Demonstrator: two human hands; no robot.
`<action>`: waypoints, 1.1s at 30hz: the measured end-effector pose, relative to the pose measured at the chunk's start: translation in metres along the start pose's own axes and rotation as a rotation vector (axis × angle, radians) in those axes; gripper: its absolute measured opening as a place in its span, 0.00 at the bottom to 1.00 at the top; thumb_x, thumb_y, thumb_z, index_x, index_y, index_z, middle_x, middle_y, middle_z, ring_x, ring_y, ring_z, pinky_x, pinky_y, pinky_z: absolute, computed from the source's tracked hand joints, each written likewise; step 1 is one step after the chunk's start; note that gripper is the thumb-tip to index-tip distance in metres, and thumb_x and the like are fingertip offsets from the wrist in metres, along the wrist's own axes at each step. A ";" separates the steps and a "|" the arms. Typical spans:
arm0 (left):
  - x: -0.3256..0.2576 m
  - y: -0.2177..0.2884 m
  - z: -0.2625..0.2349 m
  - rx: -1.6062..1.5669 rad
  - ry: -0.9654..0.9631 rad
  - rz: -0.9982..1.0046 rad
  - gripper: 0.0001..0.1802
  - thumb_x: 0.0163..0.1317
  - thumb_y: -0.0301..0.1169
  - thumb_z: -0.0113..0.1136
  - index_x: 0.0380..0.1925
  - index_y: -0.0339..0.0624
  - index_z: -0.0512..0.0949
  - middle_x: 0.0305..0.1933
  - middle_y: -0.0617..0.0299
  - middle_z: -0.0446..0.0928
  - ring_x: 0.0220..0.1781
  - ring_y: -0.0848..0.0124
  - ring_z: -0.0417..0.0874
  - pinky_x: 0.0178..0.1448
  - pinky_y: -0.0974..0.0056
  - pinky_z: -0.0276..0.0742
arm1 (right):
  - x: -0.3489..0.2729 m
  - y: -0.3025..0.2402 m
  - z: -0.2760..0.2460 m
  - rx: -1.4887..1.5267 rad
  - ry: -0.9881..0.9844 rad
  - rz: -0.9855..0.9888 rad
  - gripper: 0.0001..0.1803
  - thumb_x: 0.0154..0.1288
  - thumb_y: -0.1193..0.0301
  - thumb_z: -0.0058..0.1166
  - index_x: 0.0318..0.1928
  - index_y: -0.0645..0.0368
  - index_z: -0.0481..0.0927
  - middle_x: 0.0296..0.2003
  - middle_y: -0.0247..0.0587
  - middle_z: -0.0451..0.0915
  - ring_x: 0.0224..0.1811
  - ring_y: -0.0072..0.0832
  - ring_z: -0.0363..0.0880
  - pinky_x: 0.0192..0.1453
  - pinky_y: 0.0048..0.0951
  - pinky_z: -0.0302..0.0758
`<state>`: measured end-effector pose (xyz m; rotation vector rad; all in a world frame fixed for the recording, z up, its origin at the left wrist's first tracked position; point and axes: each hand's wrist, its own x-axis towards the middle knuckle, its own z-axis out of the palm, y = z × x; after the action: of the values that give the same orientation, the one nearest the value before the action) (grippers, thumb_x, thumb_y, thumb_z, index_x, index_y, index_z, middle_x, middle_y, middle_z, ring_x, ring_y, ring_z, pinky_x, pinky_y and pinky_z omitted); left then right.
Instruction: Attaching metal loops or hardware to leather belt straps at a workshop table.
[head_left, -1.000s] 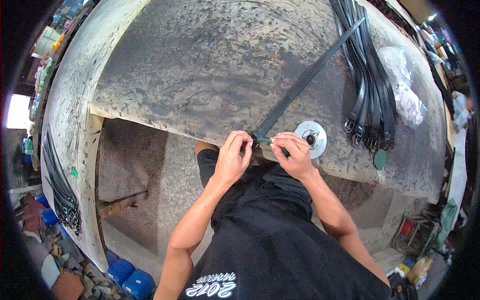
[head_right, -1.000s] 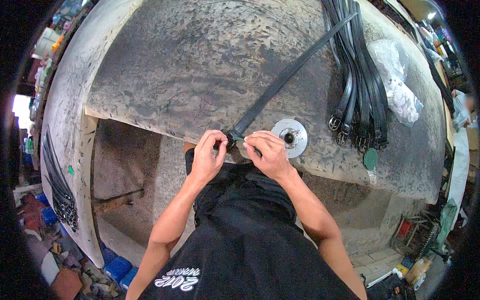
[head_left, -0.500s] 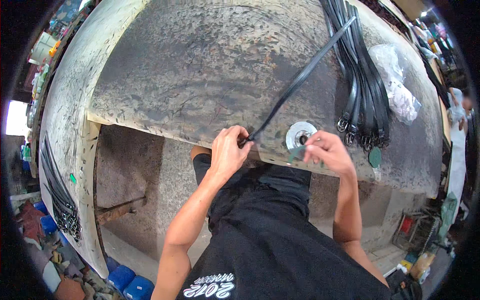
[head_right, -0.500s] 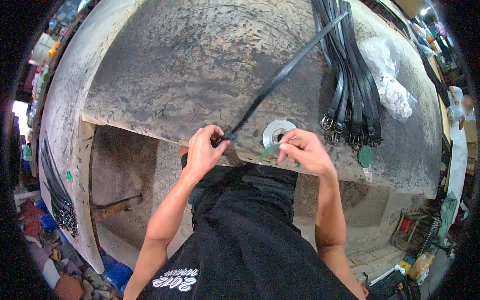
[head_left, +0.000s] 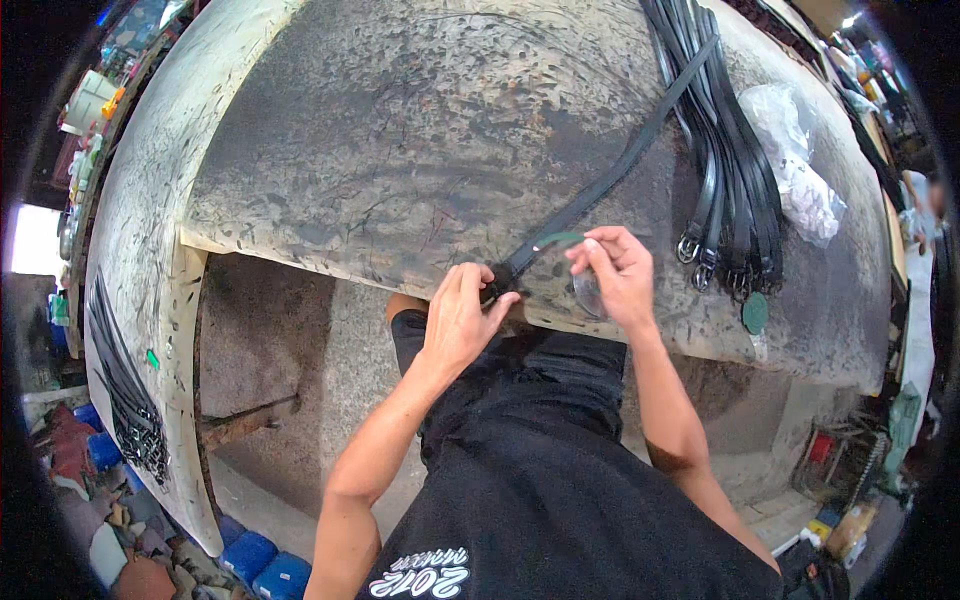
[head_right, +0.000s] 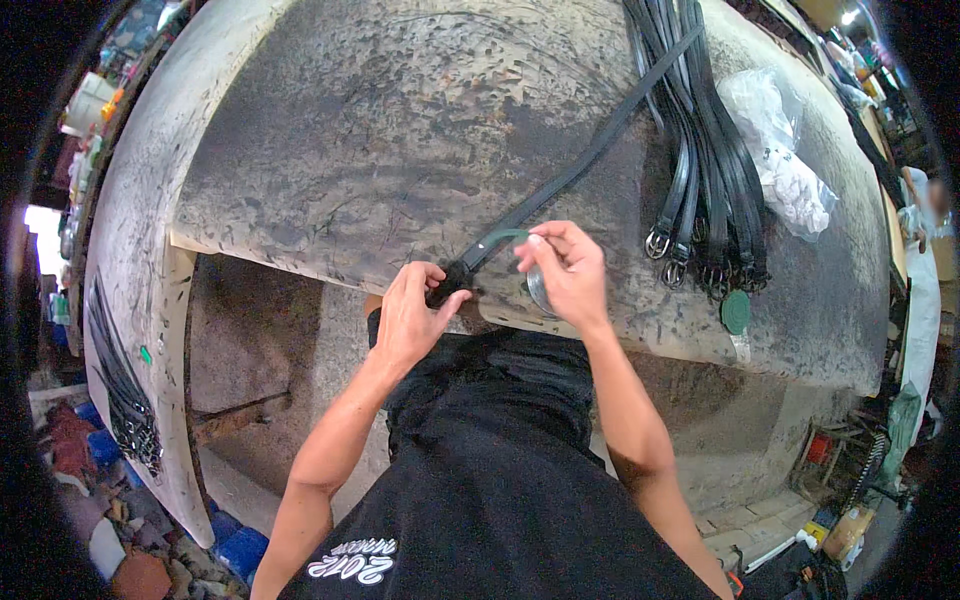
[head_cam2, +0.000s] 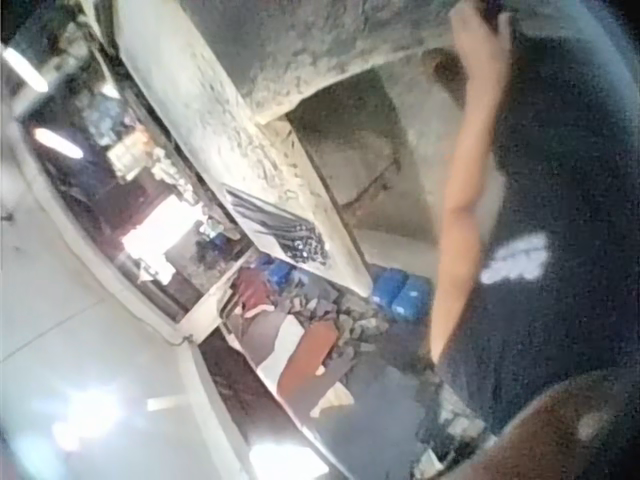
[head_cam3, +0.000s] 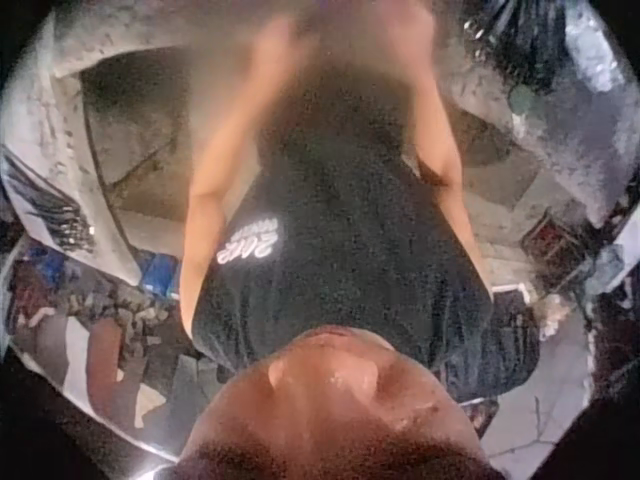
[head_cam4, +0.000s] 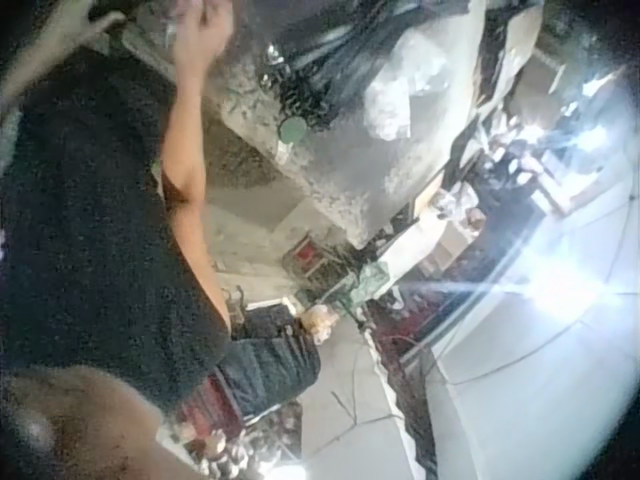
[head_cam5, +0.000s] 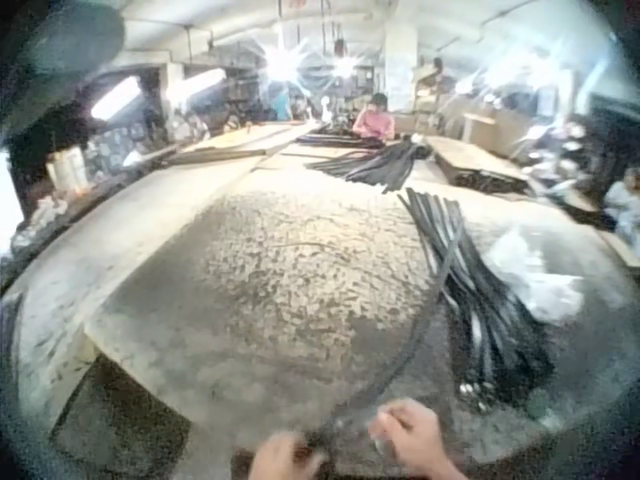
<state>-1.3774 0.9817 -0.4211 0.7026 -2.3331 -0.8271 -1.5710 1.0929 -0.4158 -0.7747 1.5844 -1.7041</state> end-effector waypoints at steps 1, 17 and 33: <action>0.004 0.009 0.000 -0.013 0.015 -0.098 0.16 0.50 0.28 0.73 0.37 0.36 0.79 0.36 0.55 0.76 0.38 0.57 0.79 0.41 0.57 0.77 | 0.001 0.003 0.007 0.027 0.024 -0.026 0.06 0.72 0.78 0.48 0.45 0.67 0.74 0.32 0.42 0.83 0.32 0.22 0.80 0.41 0.24 0.78; -0.005 -0.005 0.014 -0.047 0.119 -0.056 0.06 0.52 0.19 0.65 0.31 0.35 0.78 0.35 0.55 0.79 0.37 0.55 0.82 0.40 0.57 0.78 | -0.004 0.015 0.014 -0.362 -0.165 -0.225 0.07 0.65 0.79 0.56 0.43 0.65 0.80 0.27 0.39 0.85 0.25 0.20 0.83 0.28 0.22 0.75; 0.001 0.003 0.011 -0.180 0.177 -0.334 0.09 0.55 0.20 0.65 0.36 0.34 0.78 0.33 0.55 0.78 0.29 0.61 0.80 0.36 0.61 0.77 | 0.001 0.008 0.015 -0.337 -0.133 -0.112 0.06 0.66 0.78 0.56 0.42 0.65 0.80 0.26 0.38 0.84 0.26 0.19 0.82 0.29 0.23 0.75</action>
<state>-1.3859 0.9872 -0.4256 1.0565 -1.9829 -1.0575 -1.5590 1.0829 -0.4222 -1.1379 1.7851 -1.4423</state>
